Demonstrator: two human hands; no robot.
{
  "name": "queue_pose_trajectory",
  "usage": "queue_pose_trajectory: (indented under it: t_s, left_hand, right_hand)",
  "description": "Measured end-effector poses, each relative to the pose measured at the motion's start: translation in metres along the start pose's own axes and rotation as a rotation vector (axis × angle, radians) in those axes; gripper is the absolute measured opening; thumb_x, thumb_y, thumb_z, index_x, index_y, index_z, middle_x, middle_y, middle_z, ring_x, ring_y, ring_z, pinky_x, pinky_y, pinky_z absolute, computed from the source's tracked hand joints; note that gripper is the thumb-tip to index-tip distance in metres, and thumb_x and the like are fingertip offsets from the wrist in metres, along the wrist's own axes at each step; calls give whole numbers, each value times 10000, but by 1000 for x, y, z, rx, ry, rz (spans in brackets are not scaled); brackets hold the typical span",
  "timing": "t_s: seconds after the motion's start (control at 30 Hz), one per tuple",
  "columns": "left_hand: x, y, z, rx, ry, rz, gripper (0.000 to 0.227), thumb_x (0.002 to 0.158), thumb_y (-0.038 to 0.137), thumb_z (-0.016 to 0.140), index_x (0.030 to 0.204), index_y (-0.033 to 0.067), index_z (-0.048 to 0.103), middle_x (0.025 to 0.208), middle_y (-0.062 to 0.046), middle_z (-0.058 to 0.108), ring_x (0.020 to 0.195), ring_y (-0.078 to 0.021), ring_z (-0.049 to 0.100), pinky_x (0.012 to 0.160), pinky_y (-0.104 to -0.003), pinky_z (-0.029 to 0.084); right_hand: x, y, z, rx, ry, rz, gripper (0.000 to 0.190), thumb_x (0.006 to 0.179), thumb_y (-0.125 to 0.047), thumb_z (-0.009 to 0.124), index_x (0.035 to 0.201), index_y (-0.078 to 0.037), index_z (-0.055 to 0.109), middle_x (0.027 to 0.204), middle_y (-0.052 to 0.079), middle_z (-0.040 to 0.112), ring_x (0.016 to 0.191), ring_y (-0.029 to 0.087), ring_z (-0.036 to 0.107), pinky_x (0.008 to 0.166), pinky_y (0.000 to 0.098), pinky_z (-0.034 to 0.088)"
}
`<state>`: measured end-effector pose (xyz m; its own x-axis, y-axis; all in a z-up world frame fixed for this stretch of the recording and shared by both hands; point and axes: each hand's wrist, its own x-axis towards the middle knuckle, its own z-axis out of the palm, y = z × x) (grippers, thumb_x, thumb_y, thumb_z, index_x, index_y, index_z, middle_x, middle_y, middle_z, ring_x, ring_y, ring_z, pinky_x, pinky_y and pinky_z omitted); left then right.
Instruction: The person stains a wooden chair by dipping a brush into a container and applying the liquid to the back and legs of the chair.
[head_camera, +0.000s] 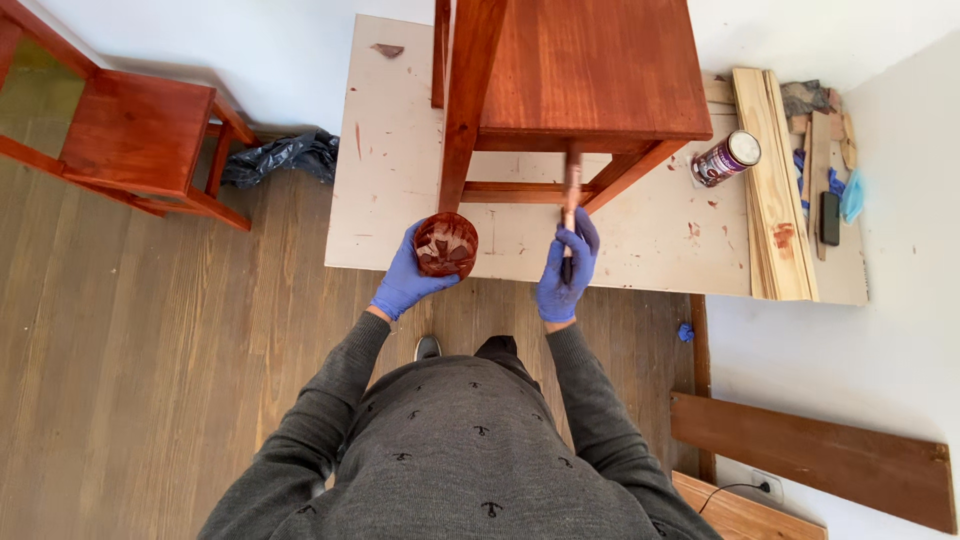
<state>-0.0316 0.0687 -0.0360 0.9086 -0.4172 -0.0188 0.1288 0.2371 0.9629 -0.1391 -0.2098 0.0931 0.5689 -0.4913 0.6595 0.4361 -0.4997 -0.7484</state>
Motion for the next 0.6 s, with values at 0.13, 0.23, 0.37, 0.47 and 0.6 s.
queue_pose_trajectory:
  t_s: [0.13, 0.23, 0.37, 0.47, 0.6]
  left_hand:
    - [-1, 24, -9, -232, -22, -192, 1419, 482, -18, 1161, 1726, 107, 488, 1715, -182, 685, 1570, -349, 685, 1451, -565, 515]
    - [0, 16, -4, -85, 4, -58, 1429, 519, 62, 1240, 1719, 109, 466, 1691, -208, 677, 1584, -389, 671, 1425, -599, 547]
    - [-2, 24, -8, -106, 7, -60, 1407, 518, 67, 1244, 1707, 108, 492, 1678, -209, 706, 1565, -375, 692, 1398, -574, 577]
    - [-8, 15, -16, -67, -5, -39, 1365, 573, 72, 1229, 1713, 95, 479, 1687, -217, 693, 1565, -384, 687, 1407, -576, 567]
    - [-2, -7, -30, 58, -10, 95, 1346, 616, 97, 1250, 1716, 89, 476, 1673, -236, 675, 1561, -402, 679, 1381, -570, 575]
  right_hand:
    - [-12, -8, 26, 167, -62, 41, 78, 1282, -105, 720, 1349, -70, 739, 1751, 236, 575, 1634, 408, 627, 1298, 570, 638]
    - [-11, -4, 49, 239, -200, 18, 65, 1231, 17, 747, 1293, -2, 753, 1669, 300, 655, 1597, 503, 669, 1213, 590, 683]
    - [1, 7, 40, 226, -159, 7, 114, 1216, 89, 732, 1300, 16, 757, 1676, 304, 641, 1607, 475, 651, 1223, 586, 687]
    - [7, 18, 12, 115, -54, -1, 104, 1227, 69, 724, 1290, -9, 751, 1662, 282, 647, 1614, 453, 642, 1247, 612, 650]
    - [15, 36, -27, -75, 141, 8, 126, 1226, 72, 724, 1286, -33, 759, 1616, 263, 660, 1594, 435, 644, 1293, 626, 589]
